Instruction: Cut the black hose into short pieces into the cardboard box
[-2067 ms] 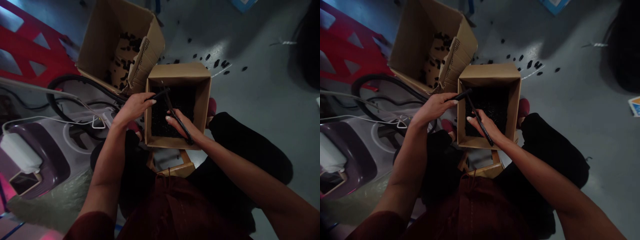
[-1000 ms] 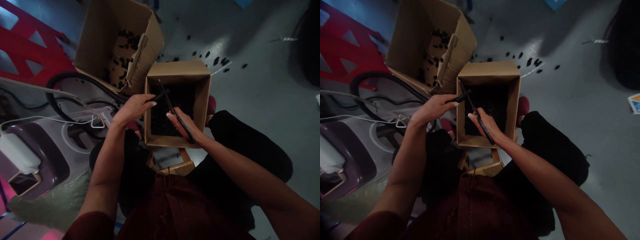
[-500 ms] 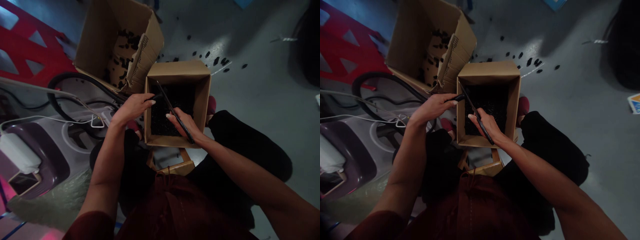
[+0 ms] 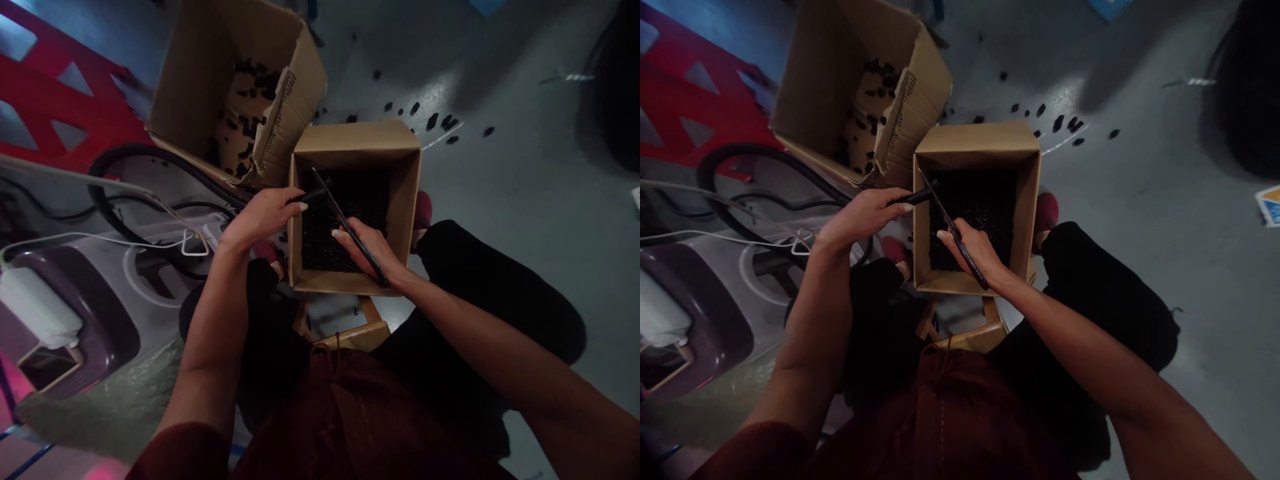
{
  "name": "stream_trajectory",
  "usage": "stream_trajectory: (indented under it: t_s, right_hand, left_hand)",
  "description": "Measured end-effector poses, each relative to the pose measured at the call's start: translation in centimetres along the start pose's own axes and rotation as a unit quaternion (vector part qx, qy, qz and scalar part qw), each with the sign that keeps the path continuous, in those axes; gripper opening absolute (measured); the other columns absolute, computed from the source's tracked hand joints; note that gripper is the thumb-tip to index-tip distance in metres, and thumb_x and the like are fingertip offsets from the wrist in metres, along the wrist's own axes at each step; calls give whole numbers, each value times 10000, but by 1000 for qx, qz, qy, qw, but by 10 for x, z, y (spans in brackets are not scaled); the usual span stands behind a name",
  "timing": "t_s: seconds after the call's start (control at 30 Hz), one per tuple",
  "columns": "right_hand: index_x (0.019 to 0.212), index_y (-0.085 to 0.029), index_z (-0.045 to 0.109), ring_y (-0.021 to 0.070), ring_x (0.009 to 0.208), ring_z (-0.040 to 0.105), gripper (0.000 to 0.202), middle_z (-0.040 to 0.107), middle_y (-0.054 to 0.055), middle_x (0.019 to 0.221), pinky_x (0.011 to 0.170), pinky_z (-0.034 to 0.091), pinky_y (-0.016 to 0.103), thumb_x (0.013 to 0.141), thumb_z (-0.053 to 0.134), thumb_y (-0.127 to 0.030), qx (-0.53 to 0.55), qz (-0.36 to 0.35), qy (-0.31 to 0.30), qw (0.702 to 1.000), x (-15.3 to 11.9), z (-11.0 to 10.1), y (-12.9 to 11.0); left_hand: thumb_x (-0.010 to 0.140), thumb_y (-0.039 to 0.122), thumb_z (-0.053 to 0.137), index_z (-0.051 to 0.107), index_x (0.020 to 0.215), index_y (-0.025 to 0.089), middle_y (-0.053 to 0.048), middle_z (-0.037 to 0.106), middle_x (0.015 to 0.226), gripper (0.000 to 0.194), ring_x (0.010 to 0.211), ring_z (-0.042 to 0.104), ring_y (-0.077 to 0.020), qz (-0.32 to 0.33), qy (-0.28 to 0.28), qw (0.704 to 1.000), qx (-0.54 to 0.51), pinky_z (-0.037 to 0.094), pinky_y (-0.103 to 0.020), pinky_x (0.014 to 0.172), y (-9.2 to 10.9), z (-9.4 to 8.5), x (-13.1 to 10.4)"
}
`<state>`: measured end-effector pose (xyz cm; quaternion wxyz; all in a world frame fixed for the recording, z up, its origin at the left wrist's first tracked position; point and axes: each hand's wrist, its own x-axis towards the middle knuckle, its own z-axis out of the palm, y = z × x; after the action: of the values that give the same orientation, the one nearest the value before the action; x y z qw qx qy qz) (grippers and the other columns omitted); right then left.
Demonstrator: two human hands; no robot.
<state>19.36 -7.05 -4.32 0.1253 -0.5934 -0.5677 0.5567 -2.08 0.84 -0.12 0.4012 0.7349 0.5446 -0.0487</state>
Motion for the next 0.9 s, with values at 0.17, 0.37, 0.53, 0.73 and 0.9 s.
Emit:
stream_trajectory:
  t_s: [0.17, 0.37, 0.53, 0.73, 0.9]
  right_hand:
    - [850, -234, 479, 133, 555, 507, 307, 524, -17, 680, 498, 392, 247, 887, 484, -539, 75, 32, -17, 997, 1, 6, 6]
    - [884, -241, 423, 79, 469, 423, 282, 449, -62, 664, 403, 369, 194, 915, 496, -512, 267, 154, -69, 949, 1, 9, 5]
    - [933, -234, 449, 85, 516, 476, 276, 499, -49, 707, 446, 423, 196, 928, 487, -508, 333, 174, -91, 922, 3, 11, 6]
    - [953, -239, 455, 104, 572, 519, 327, 531, -32, 737, 506, 463, 218, 906, 497, -559, 336, 146, -54, 929, 3, 12, 4]
    - [961, -236, 448, 127, 674, 582, 272, 588, 8, 824, 623, 491, 256, 909, 508, -496, 253, 85, -28, 963, 4, 15, 3]
  left_hand:
    - [889, 313, 456, 698, 1134, 173, -57, 726, 1090, 372, 960, 640, -183, -1, -7, 1000, -6, 464, -293, 887, 0, 1, 1]
    - [902, 326, 441, 687, 1164, 172, -48, 723, 1136, 391, 1009, 642, -189, 7, -6, 1000, -27, 460, -296, 925, 0, 2, 2]
    - [903, 318, 443, 655, 1213, 166, -59, 689, 1228, 406, 1109, 618, -200, 10, 3, 999, -41, 430, -307, 1010, 1, 3, 2]
    - [894, 306, 473, 619, 1204, 151, -82, 687, 1157, 376, 1045, 614, -193, -7, 42, 999, -34, 442, -314, 964, -1, 6, 3]
    - [900, 296, 454, 641, 1131, 142, -67, 695, 1017, 335, 954, 614, -182, 1, 51, 998, -39, 452, -297, 885, 0, 5, 4]
